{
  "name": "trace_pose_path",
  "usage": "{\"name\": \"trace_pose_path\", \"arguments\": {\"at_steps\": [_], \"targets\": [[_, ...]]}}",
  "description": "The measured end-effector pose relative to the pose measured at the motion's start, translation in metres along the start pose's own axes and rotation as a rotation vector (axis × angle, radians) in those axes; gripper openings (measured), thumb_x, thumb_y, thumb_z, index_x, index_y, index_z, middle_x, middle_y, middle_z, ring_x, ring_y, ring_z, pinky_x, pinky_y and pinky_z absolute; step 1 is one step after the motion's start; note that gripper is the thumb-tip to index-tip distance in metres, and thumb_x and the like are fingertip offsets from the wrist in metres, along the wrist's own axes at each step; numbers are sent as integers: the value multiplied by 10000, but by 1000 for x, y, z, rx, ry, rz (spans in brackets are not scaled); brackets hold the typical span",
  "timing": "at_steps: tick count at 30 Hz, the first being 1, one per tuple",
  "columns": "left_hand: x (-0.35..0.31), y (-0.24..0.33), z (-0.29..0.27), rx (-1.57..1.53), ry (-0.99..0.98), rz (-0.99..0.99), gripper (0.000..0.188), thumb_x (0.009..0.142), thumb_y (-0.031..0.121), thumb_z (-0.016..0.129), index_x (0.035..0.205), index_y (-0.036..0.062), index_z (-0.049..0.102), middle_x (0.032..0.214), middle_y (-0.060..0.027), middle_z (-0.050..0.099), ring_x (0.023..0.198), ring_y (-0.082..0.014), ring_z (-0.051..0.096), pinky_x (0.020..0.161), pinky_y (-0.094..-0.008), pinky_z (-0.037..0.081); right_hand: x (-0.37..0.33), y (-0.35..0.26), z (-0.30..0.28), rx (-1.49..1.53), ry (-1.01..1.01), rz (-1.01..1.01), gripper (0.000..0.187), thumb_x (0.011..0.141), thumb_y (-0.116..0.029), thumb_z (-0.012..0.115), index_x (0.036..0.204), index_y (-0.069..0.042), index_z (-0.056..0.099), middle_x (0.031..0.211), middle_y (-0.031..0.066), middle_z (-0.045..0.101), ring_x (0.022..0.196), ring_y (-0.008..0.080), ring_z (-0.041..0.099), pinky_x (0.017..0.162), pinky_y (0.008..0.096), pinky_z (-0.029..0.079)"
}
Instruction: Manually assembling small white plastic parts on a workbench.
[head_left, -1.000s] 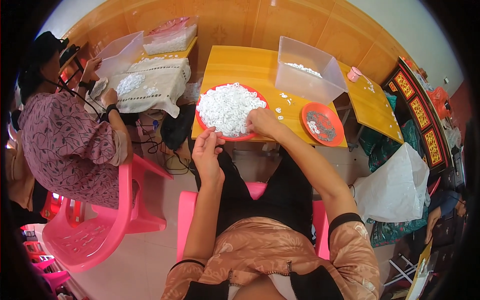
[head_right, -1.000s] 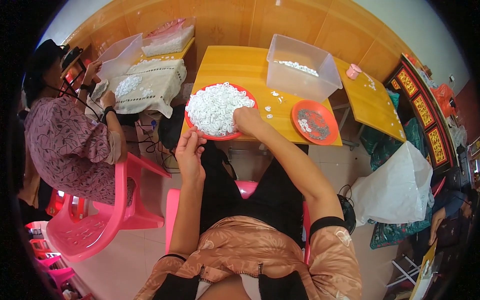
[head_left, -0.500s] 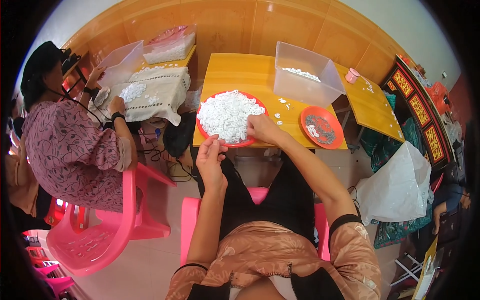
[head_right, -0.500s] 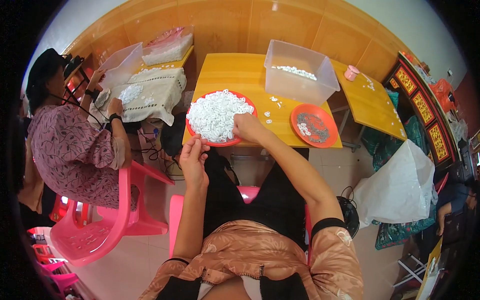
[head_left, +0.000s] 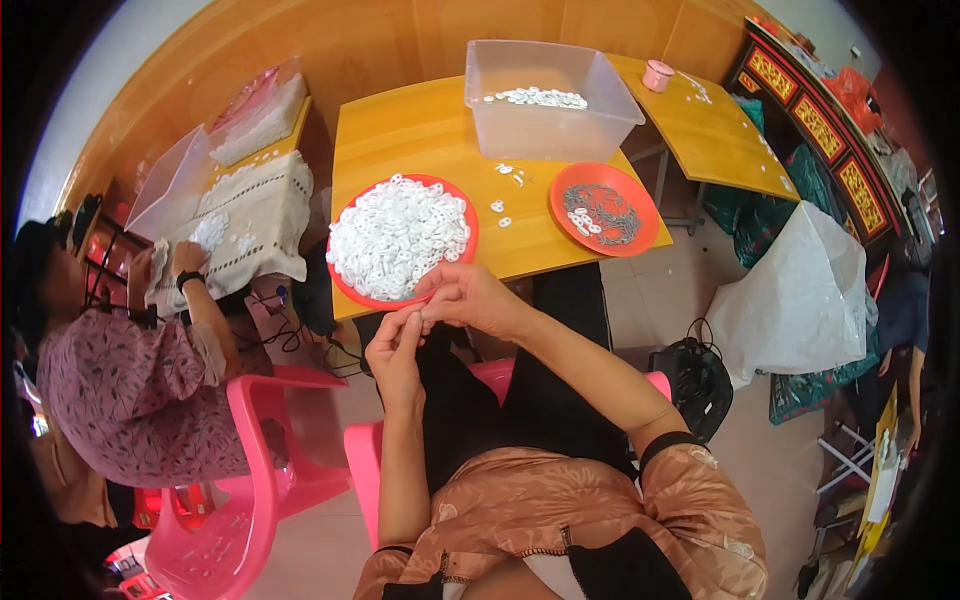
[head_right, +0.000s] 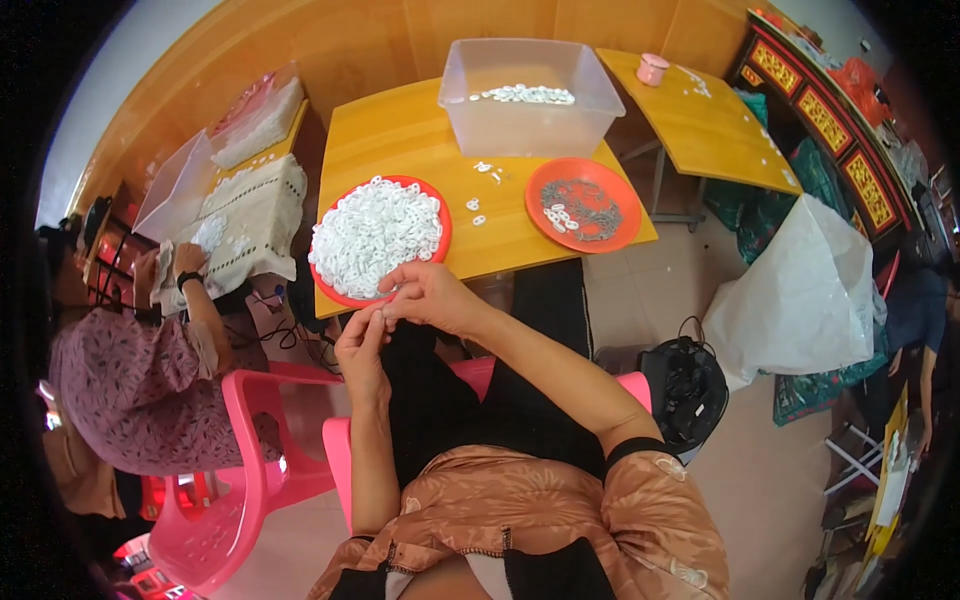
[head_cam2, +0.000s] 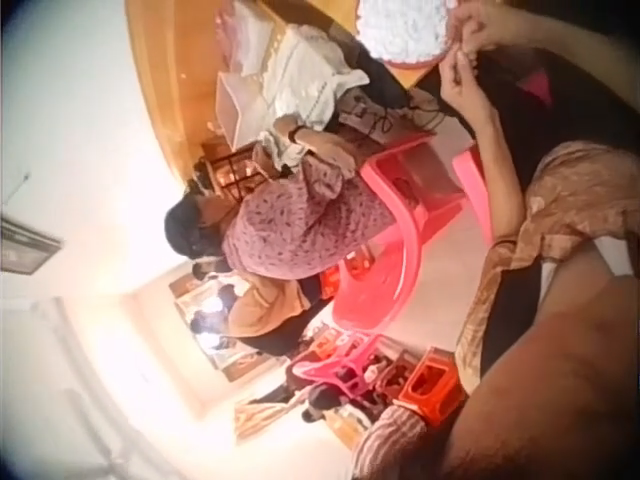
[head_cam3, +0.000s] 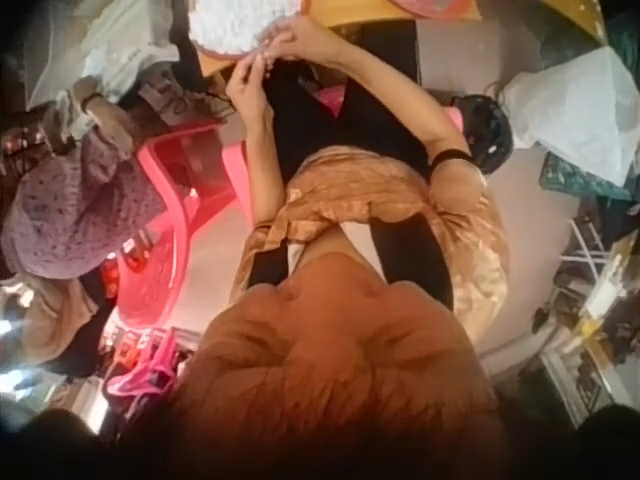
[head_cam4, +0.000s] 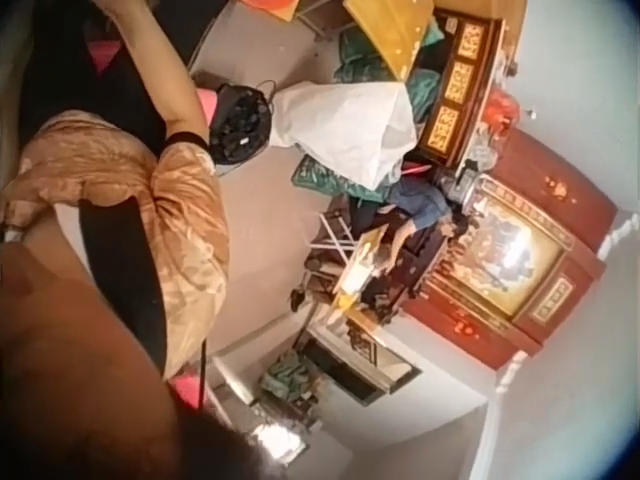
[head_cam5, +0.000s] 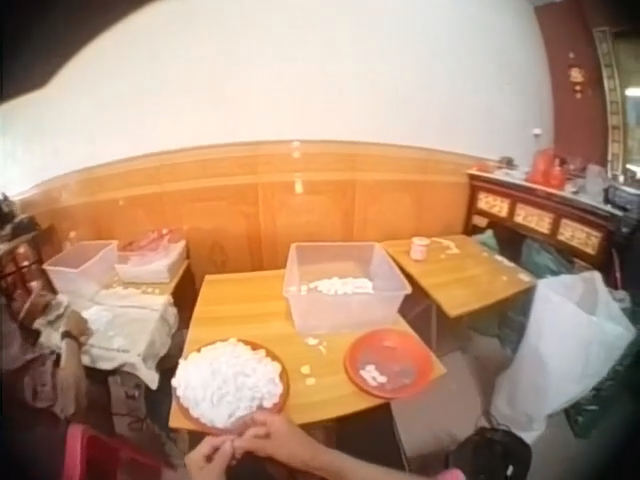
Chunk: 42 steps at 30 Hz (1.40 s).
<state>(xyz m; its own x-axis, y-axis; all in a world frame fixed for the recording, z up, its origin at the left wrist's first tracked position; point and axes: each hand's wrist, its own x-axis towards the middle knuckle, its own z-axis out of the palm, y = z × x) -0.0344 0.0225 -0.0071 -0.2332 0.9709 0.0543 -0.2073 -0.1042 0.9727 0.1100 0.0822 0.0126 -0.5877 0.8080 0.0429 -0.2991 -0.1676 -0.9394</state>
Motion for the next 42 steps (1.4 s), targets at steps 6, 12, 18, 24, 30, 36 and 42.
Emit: {"name": "trace_pose_path", "arguments": {"at_steps": [6,12,18,24,30,36,42], "targets": [[-1,4,-3,-123,-45,-106,139,849,53,578,962,4,643,829,-12,592,750,-79,523,650,-193,388,-3,-6,6,151,95,80,256,767,-30,677,977,14,537,671,37,600,517,36,475,448,157,337],[6,6,5,-241,-24,-226,146,850,89,594,979,31,629,836,-11,606,737,-78,519,663,-201,402,2,3,0,232,171,124,217,782,-51,673,948,15,550,661,19,573,503,35,446,439,163,323],[19,3,23,-289,34,-203,110,855,93,592,945,38,624,836,-7,608,721,-71,510,653,-196,391,5,2,-8,337,238,203,187,810,-120,661,938,5,603,656,3,562,503,44,447,432,165,321],[25,-3,37,-251,100,-200,99,861,90,588,941,39,615,828,-3,601,716,-66,502,639,-189,379,5,-2,-23,290,240,283,159,837,-169,640,920,-33,634,654,-18,547,488,28,402,429,160,287],[41,-1,42,-76,74,-116,93,859,71,588,940,33,614,839,-15,604,705,-85,520,635,-208,416,13,2,-34,353,235,230,158,836,-189,638,868,-34,639,672,-16,565,530,24,432,452,160,309],[60,18,48,913,-61,588,56,823,64,604,869,32,606,761,-100,598,644,-224,558,573,-312,425,14,3,-29,146,362,77,134,860,-142,600,864,-9,618,718,-3,582,598,56,490,506,210,381],[56,14,56,1020,-69,342,41,860,70,548,843,33,550,715,-119,564,619,-278,552,538,-340,411,13,5,-25,-532,556,-305,68,819,-47,599,855,10,589,747,88,590,666,205,585,584,288,457]]}}
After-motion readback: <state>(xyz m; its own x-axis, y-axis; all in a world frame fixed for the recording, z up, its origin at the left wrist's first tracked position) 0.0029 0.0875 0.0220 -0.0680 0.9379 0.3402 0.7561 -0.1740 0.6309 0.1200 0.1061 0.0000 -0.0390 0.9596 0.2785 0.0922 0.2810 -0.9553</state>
